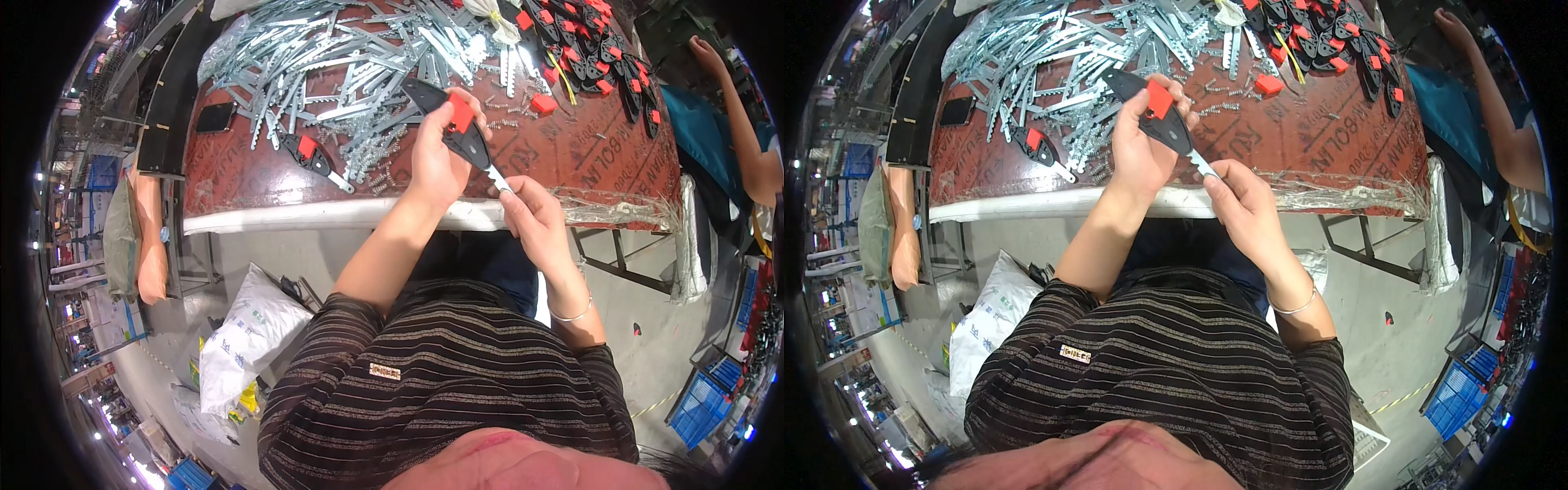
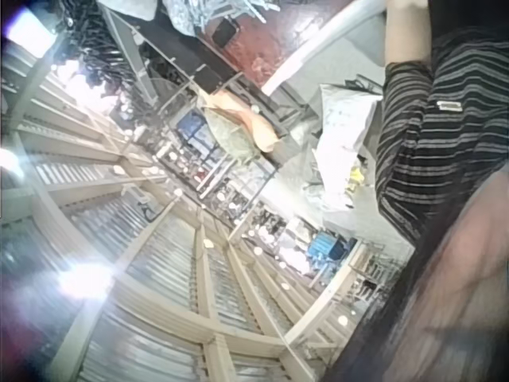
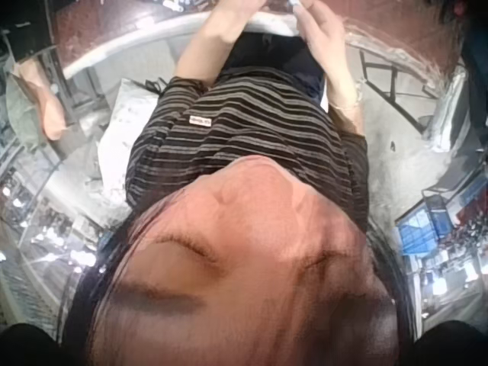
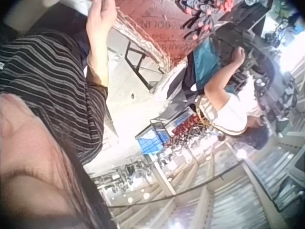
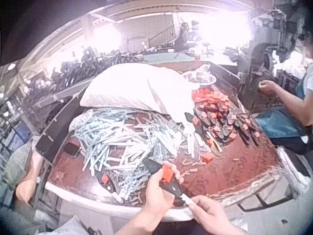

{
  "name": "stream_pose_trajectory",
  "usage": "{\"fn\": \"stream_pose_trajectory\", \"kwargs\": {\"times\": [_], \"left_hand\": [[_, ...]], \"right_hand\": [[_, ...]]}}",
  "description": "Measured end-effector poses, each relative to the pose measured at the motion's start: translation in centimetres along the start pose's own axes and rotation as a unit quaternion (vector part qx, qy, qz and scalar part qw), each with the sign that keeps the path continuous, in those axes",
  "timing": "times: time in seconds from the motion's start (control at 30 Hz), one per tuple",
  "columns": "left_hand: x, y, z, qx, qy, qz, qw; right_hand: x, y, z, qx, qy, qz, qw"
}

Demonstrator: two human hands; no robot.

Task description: The person repeatedly picks up metal saw blades and red-and-black plastic handles from a table. They insert the blade into the handle and place the assembled unit on the table. The person briefly bends down to retrieve a dropped blade before resuming assembly.

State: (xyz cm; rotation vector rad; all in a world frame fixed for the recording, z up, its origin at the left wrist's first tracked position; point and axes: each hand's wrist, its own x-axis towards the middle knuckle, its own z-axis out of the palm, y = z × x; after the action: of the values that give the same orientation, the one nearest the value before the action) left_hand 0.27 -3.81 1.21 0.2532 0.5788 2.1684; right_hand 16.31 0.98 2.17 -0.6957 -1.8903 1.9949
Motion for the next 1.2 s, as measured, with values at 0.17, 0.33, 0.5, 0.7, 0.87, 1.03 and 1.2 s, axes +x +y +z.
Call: {"fn": "stream_pose_trajectory", "kwargs": {"times": [0.17,0.33,0.5,0.7,0.87,1.03,1.2], "left_hand": [[-0.1,2.5,0.7,-0.105,0.027,-0.073,0.991],[0.4,3.3,-0.4,-0.102,0.072,-0.037,0.991],[0.8,4.6,-1.6,-0.072,0.07,0.009,0.995],[-0.2,3.8,-2.1,-0.087,0.118,-0.004,0.989],[0.6,5.3,-3.2,-0.102,0.159,0.009,0.982],[1.0,9.6,-7.8,-0.003,0.129,0.141,0.982],[1.0,16.2,-9.7,0.098,0.172,0.146,0.969]], "right_hand": [[0.9,-0.5,0.7,0.002,-0.016,0.012,1.0],[1.8,-0.6,2.4,-0.083,-0.002,-0.062,0.995],[3.4,-1.6,3.7,-0.121,-0.035,-0.087,0.988],[5.3,-1.6,4.4,-0.125,-0.106,-0.094,0.982],[6.7,-1.5,5.0,-0.212,-0.082,-0.132,0.965],[9.3,-2.9,4.1,-0.343,-0.111,-0.075,0.93],[18.9,-0.8,0.5,-0.527,0.088,-0.137,0.834]]}}
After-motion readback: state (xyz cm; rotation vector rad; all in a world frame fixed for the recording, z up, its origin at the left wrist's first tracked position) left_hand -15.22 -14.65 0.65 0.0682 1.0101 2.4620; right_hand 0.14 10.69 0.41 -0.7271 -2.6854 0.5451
